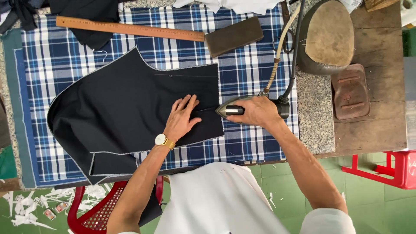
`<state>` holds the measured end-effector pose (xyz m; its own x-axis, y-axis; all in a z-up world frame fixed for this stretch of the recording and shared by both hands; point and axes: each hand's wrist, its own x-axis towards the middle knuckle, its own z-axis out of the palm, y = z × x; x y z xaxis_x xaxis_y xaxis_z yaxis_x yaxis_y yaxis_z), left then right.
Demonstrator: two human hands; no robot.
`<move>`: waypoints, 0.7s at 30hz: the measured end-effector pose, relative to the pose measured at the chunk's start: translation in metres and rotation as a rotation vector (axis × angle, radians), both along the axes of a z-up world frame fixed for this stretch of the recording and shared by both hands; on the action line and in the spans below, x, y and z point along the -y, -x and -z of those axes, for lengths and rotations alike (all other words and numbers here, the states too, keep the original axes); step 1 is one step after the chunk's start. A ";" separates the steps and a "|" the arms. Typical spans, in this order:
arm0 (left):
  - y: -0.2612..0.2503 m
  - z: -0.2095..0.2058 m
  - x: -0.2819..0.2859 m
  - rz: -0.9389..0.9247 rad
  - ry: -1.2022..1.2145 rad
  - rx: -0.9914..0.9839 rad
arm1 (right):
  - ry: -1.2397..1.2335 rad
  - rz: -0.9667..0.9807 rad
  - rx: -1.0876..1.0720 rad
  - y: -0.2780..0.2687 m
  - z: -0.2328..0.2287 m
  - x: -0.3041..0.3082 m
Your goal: The person irons several pieces of black and white fabric on a plaid-covered work table. They use a steam iron and a wooden pressing block to smooth seams and edges, folding and repositioning the fabric between passes.
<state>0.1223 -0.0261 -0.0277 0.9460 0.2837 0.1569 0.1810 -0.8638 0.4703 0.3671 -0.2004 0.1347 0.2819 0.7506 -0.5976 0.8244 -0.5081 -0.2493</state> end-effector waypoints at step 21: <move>0.064 -0.036 -0.024 -0.263 0.002 -0.049 | -0.203 -0.226 -0.057 0.039 0.046 -0.069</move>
<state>0.0587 -0.0018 0.0080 0.8463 0.5209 0.1115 0.4218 -0.7831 0.4571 0.3277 -0.1319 0.0890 0.0649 0.8963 -0.4387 0.8926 -0.2487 -0.3761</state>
